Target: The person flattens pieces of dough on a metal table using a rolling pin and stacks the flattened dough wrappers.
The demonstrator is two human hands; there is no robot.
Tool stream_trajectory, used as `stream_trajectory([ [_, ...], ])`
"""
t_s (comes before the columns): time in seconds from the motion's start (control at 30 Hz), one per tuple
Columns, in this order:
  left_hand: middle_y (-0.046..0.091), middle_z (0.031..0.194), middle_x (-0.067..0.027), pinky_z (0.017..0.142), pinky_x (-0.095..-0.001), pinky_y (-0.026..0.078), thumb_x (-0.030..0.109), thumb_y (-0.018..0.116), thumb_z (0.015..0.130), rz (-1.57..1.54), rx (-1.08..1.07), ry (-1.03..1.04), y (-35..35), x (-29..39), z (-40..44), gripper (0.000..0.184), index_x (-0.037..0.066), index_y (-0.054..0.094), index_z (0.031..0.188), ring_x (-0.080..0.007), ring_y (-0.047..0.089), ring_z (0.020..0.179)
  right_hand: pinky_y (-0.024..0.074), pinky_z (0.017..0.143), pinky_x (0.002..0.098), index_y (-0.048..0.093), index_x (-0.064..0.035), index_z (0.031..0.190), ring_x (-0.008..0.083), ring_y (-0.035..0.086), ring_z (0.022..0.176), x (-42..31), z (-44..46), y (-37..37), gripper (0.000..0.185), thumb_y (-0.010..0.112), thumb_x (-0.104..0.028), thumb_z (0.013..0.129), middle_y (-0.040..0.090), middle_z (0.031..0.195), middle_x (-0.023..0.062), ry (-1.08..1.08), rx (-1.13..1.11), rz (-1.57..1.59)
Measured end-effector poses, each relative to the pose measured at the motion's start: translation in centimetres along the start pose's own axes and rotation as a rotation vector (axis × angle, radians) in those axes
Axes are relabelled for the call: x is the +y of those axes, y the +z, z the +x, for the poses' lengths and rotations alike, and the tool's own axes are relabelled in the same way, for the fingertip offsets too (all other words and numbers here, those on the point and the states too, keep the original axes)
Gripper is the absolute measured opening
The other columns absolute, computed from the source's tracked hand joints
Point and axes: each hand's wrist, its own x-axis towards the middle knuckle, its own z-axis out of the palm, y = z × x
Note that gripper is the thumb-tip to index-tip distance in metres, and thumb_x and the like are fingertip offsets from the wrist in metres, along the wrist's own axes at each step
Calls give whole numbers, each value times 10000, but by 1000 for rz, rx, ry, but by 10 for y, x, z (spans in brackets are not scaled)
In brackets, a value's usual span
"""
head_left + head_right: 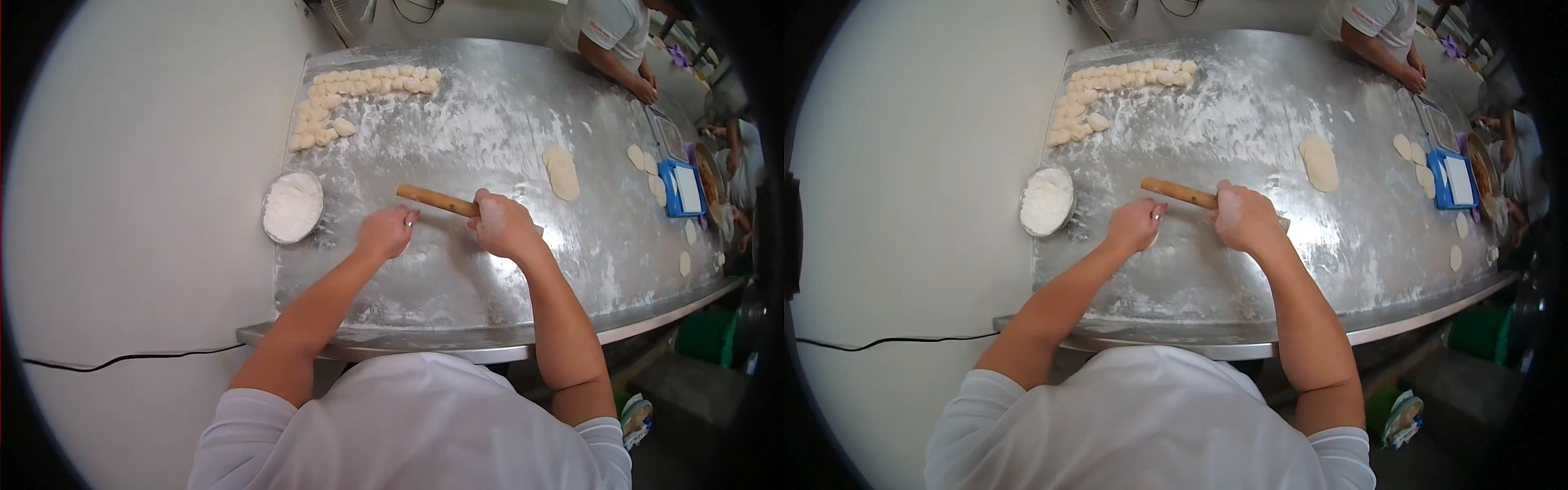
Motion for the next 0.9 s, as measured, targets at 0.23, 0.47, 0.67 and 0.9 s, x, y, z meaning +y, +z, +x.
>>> stream_trajectory([
  [0.23, 745, 959, -202, 860, -546, 535, 451, 513, 1105, 40, -121, 78, -7, 5, 32, 461, 58, 710, 967, -425, 700, 968, 557, 925, 483, 694, 1, 1207, 411, 724, 1060, 40, 28, 12, 360, 764, -193, 913, 758, 1112, 236, 133, 59, 10],
  [0.47, 732, 1032, -226, 888, -482, 553, 304, 790, 966, -178, 11, 117, -20, -32, -13, 331, 5, 712, 1083, -408, 707, 993, 528, 1002, 502, 788, -121, 1083, 400, 689, 1131, 62, 32, 22, 259, 685, -121, 846, 770, 1120, 187, 159, 59, -173],
  [0.67, 759, 1102, -212, 897, -419, 572, 292, 858, 907, -557, -283, -169, -31, -40, -19, 419, -4, 734, 1176, -340, 736, 1031, 443, 1112, 488, 811, -140, 1020, 399, 583, 1235, 70, 49, 85, 263, 682, -70, 802, 679, 1188, 156, -189, 209, -254],
  [0.9, 788, 1096, -214, 904, -428, 572, 362, 850, 895, -467, -388, -137, -39, -41, -17, 400, 59, 824, 1155, -354, 751, 1009, 215, 1283, 600, 675, -102, 1425, 435, 394, 1528, 26, 21, 117, 581, 667, -401, 927, 453, 1654, 214, -473, 109, -224],
])
